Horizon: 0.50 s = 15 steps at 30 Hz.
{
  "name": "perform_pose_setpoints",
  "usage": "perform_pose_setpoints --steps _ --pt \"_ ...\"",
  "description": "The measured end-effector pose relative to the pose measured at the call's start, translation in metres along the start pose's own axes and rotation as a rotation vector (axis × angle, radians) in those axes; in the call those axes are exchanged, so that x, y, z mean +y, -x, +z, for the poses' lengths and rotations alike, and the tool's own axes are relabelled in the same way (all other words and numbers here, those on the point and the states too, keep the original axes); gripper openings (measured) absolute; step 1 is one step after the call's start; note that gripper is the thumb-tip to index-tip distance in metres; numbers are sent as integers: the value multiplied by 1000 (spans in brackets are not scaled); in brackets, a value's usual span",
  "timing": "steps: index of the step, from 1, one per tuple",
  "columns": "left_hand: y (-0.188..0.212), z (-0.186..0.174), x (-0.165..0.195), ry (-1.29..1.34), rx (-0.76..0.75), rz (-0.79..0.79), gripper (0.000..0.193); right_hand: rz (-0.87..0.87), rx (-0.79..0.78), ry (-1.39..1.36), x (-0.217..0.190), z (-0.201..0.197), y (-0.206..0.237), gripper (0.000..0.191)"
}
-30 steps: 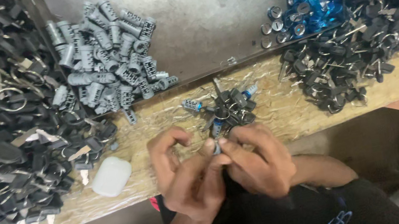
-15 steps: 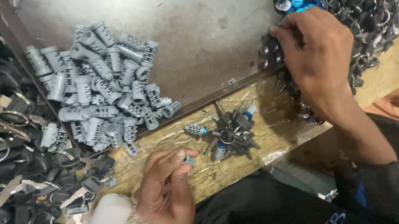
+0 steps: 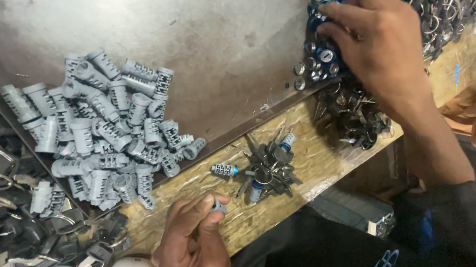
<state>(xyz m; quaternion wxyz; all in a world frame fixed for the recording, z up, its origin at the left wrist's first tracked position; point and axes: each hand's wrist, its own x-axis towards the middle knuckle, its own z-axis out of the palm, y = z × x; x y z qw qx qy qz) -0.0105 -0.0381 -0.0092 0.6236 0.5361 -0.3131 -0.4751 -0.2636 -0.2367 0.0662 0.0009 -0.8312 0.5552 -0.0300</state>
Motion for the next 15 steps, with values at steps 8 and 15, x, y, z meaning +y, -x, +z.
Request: perform_pose_setpoints --steps 8,15 --pt "-1 0 -1 -6 18 7 16 -112 -22 45 2 20 -3 5" --pt "-2 1 -1 30 13 -4 17 47 -113 -309 -12 -8 -11 15"
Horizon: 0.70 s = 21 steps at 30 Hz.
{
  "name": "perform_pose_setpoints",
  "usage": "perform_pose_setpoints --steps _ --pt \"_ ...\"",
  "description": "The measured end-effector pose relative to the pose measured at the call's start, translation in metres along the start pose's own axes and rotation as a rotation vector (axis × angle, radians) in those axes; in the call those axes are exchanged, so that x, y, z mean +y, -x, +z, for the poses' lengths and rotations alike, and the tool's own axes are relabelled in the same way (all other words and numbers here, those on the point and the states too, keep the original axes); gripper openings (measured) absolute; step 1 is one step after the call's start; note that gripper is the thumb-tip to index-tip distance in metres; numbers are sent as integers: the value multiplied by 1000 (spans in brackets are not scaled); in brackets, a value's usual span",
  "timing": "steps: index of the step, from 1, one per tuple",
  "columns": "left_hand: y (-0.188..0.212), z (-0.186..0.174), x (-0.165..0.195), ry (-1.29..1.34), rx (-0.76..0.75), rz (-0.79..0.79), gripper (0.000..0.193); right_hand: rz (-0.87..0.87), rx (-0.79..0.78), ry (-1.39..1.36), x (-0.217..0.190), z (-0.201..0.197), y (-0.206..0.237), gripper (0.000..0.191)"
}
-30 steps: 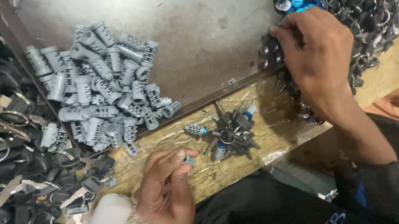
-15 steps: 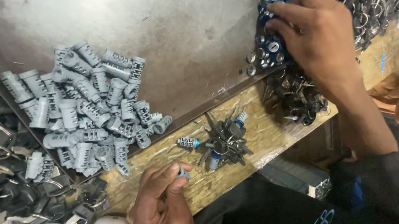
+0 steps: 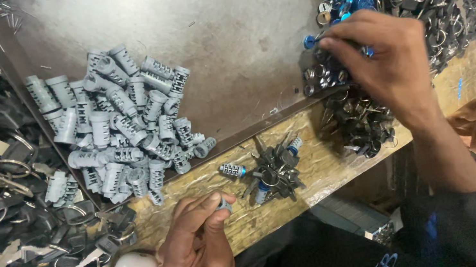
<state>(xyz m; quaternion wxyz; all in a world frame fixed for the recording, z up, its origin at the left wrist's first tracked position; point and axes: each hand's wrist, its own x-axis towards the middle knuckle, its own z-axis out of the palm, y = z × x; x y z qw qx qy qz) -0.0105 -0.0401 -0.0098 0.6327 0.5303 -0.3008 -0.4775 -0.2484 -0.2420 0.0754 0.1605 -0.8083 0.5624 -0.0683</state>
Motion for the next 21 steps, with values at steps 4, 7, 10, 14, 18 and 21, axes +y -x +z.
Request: perform_pose_setpoints --steps 4,7,10,14,18,21 --pt "0 1 -1 -24 6 32 16 -296 41 155 3 -13 -5 24" --pt "0 1 -2 -33 -8 44 16 -511 6 172 16 3 -17 29" --pt "-2 1 -3 -24 -2 54 16 -387 50 13 24 28 -23 18" --pt "-4 2 -3 -41 14 75 14 -264 99 51 22 37 -20 18" --pt "-1 0 -4 -46 18 39 13 -205 186 108 16 18 -11 11" --pt "1 0 -7 0 13 3 15 -369 80 165 13 12 -9 28"
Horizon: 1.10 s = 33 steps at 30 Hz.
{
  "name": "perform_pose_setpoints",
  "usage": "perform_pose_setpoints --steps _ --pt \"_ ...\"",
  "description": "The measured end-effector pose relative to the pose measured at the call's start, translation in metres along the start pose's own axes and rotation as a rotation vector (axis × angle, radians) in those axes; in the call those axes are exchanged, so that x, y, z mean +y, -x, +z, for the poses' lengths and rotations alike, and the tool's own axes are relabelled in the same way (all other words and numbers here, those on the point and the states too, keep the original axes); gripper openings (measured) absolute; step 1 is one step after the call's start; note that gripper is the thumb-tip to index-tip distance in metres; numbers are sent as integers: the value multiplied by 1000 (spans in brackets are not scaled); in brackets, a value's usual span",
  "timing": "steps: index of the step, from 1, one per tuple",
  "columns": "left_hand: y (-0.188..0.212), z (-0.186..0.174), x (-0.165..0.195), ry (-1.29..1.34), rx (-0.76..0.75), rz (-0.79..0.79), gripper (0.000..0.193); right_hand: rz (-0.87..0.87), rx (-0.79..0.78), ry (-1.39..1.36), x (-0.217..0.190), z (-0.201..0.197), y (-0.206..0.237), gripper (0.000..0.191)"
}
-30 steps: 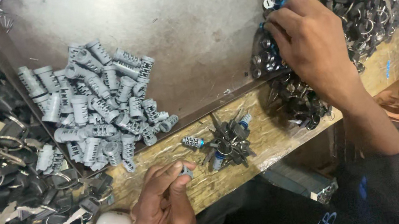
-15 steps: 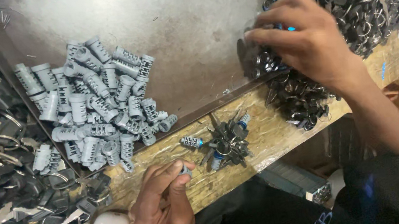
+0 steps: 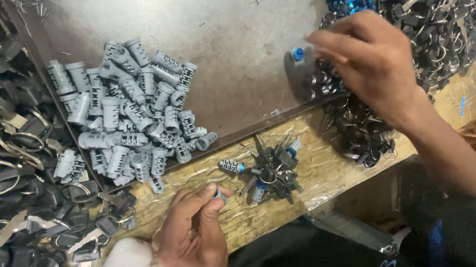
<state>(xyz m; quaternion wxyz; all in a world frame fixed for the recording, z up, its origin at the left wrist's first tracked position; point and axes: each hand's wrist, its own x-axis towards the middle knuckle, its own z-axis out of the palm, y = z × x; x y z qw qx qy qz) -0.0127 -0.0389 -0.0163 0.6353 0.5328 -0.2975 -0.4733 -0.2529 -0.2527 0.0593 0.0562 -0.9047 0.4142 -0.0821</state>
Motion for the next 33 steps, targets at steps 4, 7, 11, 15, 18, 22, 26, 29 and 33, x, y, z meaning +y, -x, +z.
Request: perform_pose_setpoints --steps 4,7,11,15,18,22,26,29,33 --pt "-2 0 -1 -29 18 -5 16 -134 -44 -35 -9 4 -11 35" --pt "-2 2 5 -21 -3 -20 17 -95 -7 -28 -33 0 -8 26" --pt "8 14 17 -44 -126 25 16 -161 149 -414 -97 -6 46 21" --pt "22 20 21 -139 -225 169 9 -113 225 -592 -137 17 98 20" --pt "27 12 20 -142 -364 -78 12 24 230 -744 -150 25 114 19" --pt "26 4 20 34 -428 -385 9 141 275 -819 -154 27 116 16" --pt "23 -3 10 229 -558 -625 14 -82 199 -1017 -147 39 127 22" --pt "27 -10 0 296 -524 -713 20 -136 178 -932 -146 52 147 33" --pt "39 -1 0 164 -489 -797 18 -181 216 -721 -146 66 156 47"
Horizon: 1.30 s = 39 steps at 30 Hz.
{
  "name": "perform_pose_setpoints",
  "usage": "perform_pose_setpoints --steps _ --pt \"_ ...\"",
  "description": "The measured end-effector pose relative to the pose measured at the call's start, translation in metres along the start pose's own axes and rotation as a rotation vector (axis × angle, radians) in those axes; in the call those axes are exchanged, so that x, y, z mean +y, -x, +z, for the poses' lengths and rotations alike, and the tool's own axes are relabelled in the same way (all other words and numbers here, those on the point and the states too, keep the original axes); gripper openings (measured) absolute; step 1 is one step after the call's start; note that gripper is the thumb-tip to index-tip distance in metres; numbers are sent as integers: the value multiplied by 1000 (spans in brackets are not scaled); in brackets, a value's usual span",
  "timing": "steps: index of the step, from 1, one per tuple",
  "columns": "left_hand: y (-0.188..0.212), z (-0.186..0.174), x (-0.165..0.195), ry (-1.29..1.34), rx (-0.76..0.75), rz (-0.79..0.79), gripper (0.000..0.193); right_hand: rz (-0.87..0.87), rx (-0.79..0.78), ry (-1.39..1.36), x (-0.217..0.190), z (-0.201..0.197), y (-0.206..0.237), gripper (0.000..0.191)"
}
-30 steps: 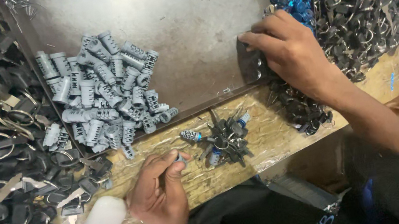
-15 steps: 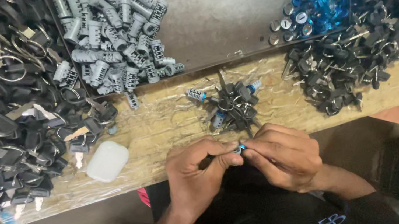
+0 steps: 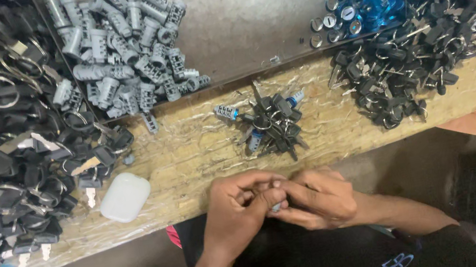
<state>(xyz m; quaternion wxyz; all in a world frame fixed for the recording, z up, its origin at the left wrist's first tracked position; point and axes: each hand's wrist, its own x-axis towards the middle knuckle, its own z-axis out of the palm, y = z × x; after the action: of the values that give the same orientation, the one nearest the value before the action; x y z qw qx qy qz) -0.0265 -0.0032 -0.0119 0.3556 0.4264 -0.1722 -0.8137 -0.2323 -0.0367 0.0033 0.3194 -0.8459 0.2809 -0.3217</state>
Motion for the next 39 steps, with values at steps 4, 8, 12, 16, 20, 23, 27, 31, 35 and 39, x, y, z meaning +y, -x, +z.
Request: perform_pose_setpoints --steps 4,8,12,16,20,23,27,31,35,39 --pt "0 38 11 78 91 448 17 -417 -24 89 16 -12 -20 41" --pt "4 37 22 -110 345 735 15 -362 -273 176 17 -47 -50 38" --pt "8 -3 16 -502 407 636 17 -250 -380 615 26 -65 -85 41" --pt "-2 -21 8 -203 347 626 17 -217 -201 424 26 -57 -109 29" --pt "-7 -22 17 -207 271 678 18 219 -21 -138 0 -48 -106 15" --pt "-4 -21 27 -198 217 729 16 420 -121 -263 -7 -40 -102 13" --pt "3 -21 37 -292 305 748 17 266 -183 17 -19 -38 -105 17" --pt "14 -26 46 -607 342 776 18 85 -238 167 -33 -41 -114 24" --pt "18 -35 57 -702 274 726 19 25 -232 100 -31 -39 -117 25" --pt "17 -31 67 -576 139 616 20 52 -162 -5 -26 -31 -110 26"
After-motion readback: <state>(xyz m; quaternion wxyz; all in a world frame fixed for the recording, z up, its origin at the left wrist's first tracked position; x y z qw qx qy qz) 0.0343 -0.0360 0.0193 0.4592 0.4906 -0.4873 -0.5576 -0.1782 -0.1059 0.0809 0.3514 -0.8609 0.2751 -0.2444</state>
